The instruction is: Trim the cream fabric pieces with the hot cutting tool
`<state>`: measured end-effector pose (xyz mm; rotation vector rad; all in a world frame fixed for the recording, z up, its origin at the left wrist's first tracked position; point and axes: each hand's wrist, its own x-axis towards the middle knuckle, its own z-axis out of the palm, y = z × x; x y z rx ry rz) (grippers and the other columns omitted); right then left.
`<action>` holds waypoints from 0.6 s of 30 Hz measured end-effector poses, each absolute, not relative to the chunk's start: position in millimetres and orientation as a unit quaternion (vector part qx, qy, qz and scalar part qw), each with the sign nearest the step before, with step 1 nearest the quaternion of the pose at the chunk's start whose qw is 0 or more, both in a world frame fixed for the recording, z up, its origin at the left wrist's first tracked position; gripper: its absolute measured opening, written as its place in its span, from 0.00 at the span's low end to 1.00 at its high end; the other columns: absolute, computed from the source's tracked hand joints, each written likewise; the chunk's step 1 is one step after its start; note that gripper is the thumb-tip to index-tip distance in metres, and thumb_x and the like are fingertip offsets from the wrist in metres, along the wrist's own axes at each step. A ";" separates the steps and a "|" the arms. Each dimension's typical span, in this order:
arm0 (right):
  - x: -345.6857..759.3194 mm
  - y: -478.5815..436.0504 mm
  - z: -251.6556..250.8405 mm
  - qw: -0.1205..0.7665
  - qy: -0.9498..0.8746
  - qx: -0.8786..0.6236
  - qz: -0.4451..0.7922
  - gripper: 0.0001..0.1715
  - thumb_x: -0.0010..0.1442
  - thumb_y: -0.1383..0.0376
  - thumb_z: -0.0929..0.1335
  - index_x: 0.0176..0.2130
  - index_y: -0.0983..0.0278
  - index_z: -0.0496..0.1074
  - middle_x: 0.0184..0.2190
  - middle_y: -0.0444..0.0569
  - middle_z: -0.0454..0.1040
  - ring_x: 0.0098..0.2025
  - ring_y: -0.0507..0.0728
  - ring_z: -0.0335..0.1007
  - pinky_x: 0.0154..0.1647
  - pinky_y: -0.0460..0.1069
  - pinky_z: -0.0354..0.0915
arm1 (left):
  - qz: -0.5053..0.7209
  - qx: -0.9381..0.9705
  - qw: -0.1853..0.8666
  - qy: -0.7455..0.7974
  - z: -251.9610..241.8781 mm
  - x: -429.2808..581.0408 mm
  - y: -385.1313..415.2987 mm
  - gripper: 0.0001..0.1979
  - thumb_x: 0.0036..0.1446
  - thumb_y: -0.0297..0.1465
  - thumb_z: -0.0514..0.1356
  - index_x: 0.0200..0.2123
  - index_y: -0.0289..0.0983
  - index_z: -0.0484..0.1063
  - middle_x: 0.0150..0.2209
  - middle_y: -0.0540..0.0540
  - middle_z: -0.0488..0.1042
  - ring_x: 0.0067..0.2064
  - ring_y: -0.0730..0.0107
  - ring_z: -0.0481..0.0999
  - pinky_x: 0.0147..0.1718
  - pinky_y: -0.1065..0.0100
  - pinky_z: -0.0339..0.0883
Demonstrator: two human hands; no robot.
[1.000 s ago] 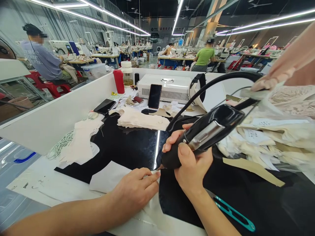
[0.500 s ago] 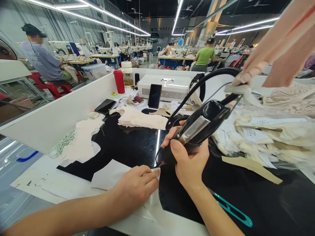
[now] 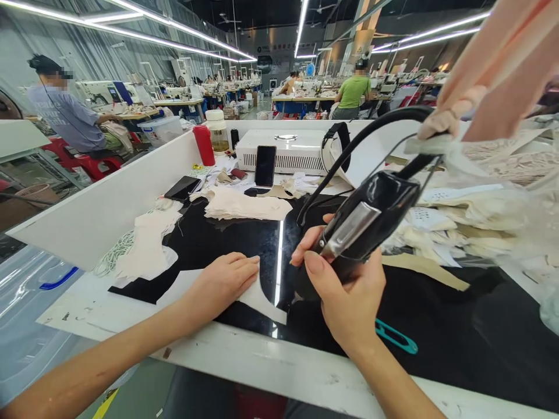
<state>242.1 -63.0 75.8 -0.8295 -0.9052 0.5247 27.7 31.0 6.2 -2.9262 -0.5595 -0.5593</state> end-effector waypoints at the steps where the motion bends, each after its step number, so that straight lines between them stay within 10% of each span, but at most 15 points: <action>1: 240.3 -66.4 75.4 0.786 -0.420 -0.378 0.251 0.28 0.57 0.53 0.87 0.50 0.55 0.79 0.33 0.39 0.81 0.29 0.54 0.79 0.33 0.50 0.80 | -0.198 -0.963 0.051 -0.174 8.5 26.4 29.1 0.11 0.80 0.19 0.55 0.50 0.35 0.77 0.53 0.40 0.85 0.48 0.61 0.84 0.51 0.58 0.81; 18: 228.9 -70.5 62.7 0.795 -0.418 -0.370 0.238 0.29 0.60 0.50 0.85 0.53 0.54 0.76 0.35 0.40 0.82 0.28 0.54 0.78 0.31 0.51 0.77 | -0.232 -0.971 0.013 -0.060 1.7 21.7 -13.6 0.13 0.84 0.36 0.58 0.58 0.34 0.77 0.48 0.43 0.83 0.49 0.60 0.85 0.50 0.60 0.82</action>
